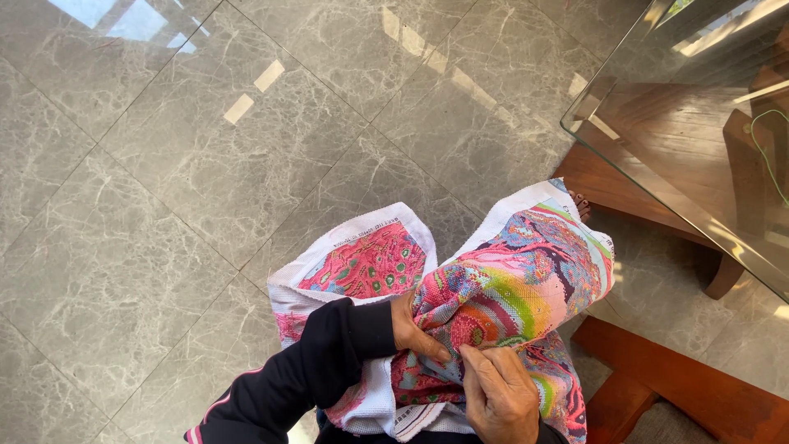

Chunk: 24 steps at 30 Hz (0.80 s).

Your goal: A person is performing cross-stitching on a large, colorful fabric canvas using a needle and pink thread.

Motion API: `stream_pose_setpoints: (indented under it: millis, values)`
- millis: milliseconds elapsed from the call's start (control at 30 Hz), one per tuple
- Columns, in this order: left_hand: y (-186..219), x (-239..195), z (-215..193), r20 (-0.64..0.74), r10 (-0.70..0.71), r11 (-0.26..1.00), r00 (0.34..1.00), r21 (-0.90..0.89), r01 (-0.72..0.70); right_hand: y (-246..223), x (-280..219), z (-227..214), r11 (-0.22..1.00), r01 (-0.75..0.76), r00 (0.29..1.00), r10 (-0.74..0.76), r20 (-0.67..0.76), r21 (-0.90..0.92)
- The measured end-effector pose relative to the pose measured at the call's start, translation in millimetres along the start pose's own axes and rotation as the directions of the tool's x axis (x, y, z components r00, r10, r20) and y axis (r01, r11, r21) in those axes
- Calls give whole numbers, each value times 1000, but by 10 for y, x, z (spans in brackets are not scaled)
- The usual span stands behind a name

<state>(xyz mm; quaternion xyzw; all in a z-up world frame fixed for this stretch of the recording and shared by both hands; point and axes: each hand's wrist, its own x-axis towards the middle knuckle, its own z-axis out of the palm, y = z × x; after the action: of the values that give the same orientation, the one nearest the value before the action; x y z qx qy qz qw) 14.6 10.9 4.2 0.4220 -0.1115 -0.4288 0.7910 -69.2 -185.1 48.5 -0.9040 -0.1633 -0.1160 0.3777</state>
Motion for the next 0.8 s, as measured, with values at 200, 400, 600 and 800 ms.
stream_pose_setpoints:
  millis: [200,400,600,800]
  values:
    - [24,-4,1,-7,-3,999,1000,41,3,-52,23,-9,996,-29,999,33,43,-85]
    - [128,-14,55,-2,54,992,999,110,-54,-54,-4,19,967,9,992,23,123,-253]
    - [97,-20,61,-35,37,989,999,143,-32,-66,60,49,978,-34,985,67,158,-204]
    - [-59,-16,77,-192,128,947,973,314,-62,-39,178,86,992,-104,985,112,133,-67]
